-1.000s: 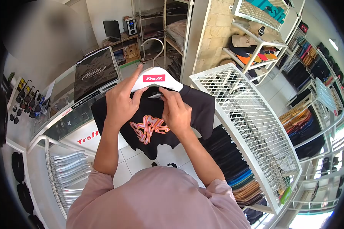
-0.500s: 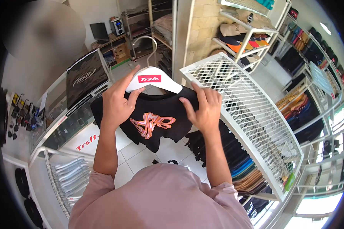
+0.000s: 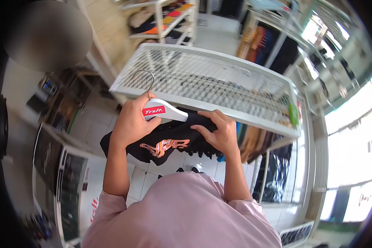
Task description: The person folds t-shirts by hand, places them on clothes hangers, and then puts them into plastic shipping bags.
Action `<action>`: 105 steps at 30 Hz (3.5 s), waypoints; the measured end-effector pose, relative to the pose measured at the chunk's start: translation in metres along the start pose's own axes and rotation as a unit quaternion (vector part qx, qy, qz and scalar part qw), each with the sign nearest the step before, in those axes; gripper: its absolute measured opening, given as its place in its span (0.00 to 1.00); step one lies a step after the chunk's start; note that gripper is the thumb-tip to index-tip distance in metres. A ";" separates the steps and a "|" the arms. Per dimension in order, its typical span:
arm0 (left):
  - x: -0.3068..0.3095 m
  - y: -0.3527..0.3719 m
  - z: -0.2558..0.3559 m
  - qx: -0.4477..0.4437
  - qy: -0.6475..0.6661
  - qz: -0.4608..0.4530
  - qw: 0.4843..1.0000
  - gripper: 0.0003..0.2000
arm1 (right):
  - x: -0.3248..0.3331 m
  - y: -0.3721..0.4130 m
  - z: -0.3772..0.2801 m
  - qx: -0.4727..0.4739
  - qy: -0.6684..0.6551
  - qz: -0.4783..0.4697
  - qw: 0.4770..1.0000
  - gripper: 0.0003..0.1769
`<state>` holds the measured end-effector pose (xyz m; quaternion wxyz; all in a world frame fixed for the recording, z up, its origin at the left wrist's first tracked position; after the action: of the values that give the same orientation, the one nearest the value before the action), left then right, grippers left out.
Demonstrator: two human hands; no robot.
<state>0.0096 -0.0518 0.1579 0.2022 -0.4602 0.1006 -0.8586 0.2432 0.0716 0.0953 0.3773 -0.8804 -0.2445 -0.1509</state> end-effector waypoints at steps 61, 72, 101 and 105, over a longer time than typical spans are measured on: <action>0.171 0.243 -0.119 0.341 -0.056 0.364 0.865 0.19 | -0.277 -0.033 -0.070 0.122 -0.170 0.120 0.971 0.42; 0.173 0.240 -0.158 0.338 0.012 0.332 0.881 0.18 | -0.312 -0.016 -0.040 -0.026 -0.121 0.128 0.984 0.45; 0.178 0.280 -0.162 0.364 0.070 0.252 0.894 0.15 | -0.302 -0.026 -0.070 0.029 -0.123 0.055 0.990 0.38; 0.161 0.265 -0.155 0.228 -0.044 0.252 0.939 0.12 | -0.303 -0.011 -0.141 0.141 -0.189 -0.081 0.968 0.41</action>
<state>-0.1309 -0.3627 0.0975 0.5156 -0.3986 0.0053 -0.7584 -0.0276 -0.1217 0.0595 0.4310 -0.8082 -0.4006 0.0240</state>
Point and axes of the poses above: each hand's wrist, its own y-axis away from the middle knuckle, its own x-axis out of the back of the hand, z = x × y, the point moved 4 cm from there along -y, towards the middle knuckle, and after that the axes turned 8 degrees about -y, right-handed, at the moved point
